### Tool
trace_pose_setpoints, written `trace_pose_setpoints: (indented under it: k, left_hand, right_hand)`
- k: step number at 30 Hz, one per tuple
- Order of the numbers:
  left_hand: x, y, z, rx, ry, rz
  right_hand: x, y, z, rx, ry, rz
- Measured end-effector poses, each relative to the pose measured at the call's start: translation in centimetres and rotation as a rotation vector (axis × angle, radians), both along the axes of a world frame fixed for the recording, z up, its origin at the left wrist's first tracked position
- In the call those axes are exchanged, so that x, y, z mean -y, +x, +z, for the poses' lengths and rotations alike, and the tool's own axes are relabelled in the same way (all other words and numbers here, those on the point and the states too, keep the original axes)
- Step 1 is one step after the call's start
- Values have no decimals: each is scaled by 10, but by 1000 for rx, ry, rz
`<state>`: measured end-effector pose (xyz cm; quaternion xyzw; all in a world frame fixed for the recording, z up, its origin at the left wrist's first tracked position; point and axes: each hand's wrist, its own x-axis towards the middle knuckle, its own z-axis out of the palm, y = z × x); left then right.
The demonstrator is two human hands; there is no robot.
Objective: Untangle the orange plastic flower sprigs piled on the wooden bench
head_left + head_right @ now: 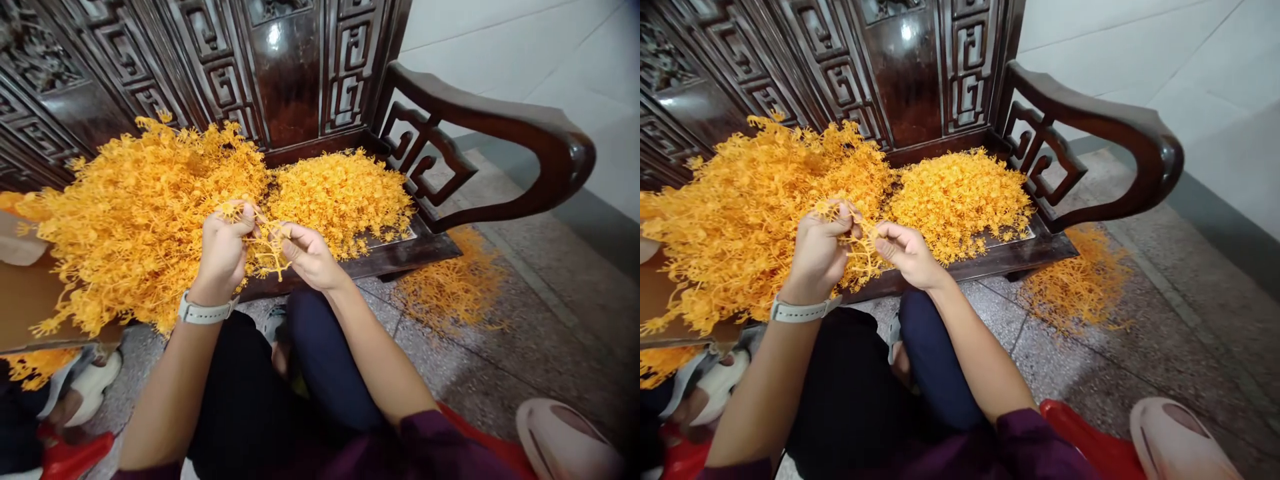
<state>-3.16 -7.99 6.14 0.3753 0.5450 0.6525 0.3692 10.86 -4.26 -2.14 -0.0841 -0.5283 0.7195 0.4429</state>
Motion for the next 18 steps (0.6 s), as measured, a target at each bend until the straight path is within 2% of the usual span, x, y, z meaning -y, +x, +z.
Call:
trace_pose_setpoints:
  k: [7,12,15,17,18]
  left_hand:
    - [0,19,3,293,-29,-46]
    - [-9,-8,17,511,-25,-13]
    - [-12,-21,21,521,53,8]
    - [-12,-17,20,487,50,-11]
    - [-11,-12,19,451,47,-12]
  right_hand:
    - [-5,8,10,6,116,41]
    - [1,29,15,-20,260,131]
    - [4,41,15,-92,177,46]
    - [4,48,18,-90,94,-28]
    - [5,52,21,-77,81,-13]
